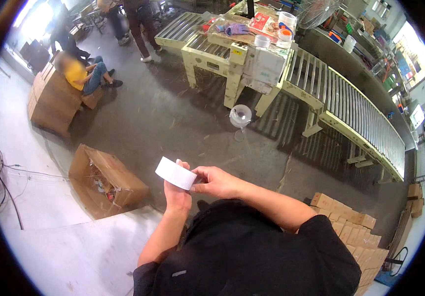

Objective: The person repeatedly pulls clear tape from a roll, tears off short strips, and drops them into a cardboard box. The person occasionally pauses to reposition the roll or adjust the tape end. The task continues throughout the clip with no visible final state shown.

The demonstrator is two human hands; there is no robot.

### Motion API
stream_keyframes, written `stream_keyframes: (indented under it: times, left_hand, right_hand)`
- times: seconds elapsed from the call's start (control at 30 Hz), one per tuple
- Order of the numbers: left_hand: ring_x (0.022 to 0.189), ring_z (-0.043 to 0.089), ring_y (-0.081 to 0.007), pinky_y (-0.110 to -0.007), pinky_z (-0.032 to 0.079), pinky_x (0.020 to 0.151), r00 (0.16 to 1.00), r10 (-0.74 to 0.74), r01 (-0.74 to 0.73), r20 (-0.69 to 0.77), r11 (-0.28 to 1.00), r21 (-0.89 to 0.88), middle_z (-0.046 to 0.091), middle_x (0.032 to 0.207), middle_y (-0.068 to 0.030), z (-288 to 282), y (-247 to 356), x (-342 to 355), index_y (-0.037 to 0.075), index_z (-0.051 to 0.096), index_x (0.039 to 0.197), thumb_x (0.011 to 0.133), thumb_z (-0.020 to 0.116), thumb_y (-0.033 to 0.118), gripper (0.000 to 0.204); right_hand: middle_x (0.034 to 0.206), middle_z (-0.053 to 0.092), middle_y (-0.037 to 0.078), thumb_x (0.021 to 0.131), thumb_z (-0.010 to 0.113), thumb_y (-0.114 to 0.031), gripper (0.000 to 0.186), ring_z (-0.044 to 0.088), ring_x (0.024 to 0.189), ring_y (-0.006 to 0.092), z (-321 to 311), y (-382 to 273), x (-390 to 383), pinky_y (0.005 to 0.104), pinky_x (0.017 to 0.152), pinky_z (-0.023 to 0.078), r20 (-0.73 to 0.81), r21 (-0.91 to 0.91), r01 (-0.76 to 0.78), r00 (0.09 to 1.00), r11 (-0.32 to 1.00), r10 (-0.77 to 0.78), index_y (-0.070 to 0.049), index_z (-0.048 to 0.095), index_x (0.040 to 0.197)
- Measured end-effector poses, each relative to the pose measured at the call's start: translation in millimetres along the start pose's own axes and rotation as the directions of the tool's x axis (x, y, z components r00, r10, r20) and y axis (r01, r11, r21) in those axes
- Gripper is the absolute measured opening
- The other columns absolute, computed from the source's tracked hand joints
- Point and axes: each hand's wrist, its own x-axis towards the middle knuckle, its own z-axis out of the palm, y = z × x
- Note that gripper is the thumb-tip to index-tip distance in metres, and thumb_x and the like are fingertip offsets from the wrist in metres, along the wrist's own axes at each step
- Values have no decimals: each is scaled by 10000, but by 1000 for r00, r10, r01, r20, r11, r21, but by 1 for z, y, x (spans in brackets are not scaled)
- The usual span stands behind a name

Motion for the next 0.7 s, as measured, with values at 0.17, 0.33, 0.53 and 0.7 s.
stream_keyframes:
  times: [0.17, 0.33, 0.53, 0.7]
  left_hand:
    - [907, 569, -148, -298, 476, 789, 985, 162, -170, 54, 956, 237, 582, 965, -29, -15, 6, -1, 78, 581, 1081, 849, 708, 174, 282]
    - [978, 553, -237, -376, 491, 836, 381, 853, -768, 356, 78, 635, 523, 1146, -124, -8, 47, -21, 9, 365, 1370, 737, 792, 70, 766]
    - [968, 590, -287, -412, 483, 803, -7, 494, -629, 870, -679, 380, 578, 993, -103, -12, 84, -30, 44, 611, 1150, 720, 797, 47, 469]
    - [904, 616, -222, -277, 492, 825, 508, 763, -638, 401, 21, 769, 615, 878, -89, 8, 76, -35, 41, 668, 1078, 740, 592, -123, 384]
  right_hand:
    - [802, 633, 25, 920, 624, -209, 211, 560, 750, 103, 7, -5, 5, 284, 702, 467, 132, -46, -18, 991, 999, 24, 2, 630, 938]
    - [787, 654, 103, 873, 590, -218, 241, 600, 742, 171, 9, -31, 3, 343, 713, 485, 212, -358, 138, 975, 923, -64, 13, 642, 913]
    - [768, 644, 108, 864, 580, -191, 217, 590, 725, 172, -3, -47, 0, 343, 688, 479, 138, -478, 181, 982, 860, -130, 12, 641, 909]
    - [787, 583, -36, 924, 596, -173, 165, 490, 726, 46, -24, -58, -14, 235, 644, 417, 278, -208, 131, 958, 969, -70, -14, 635, 938]
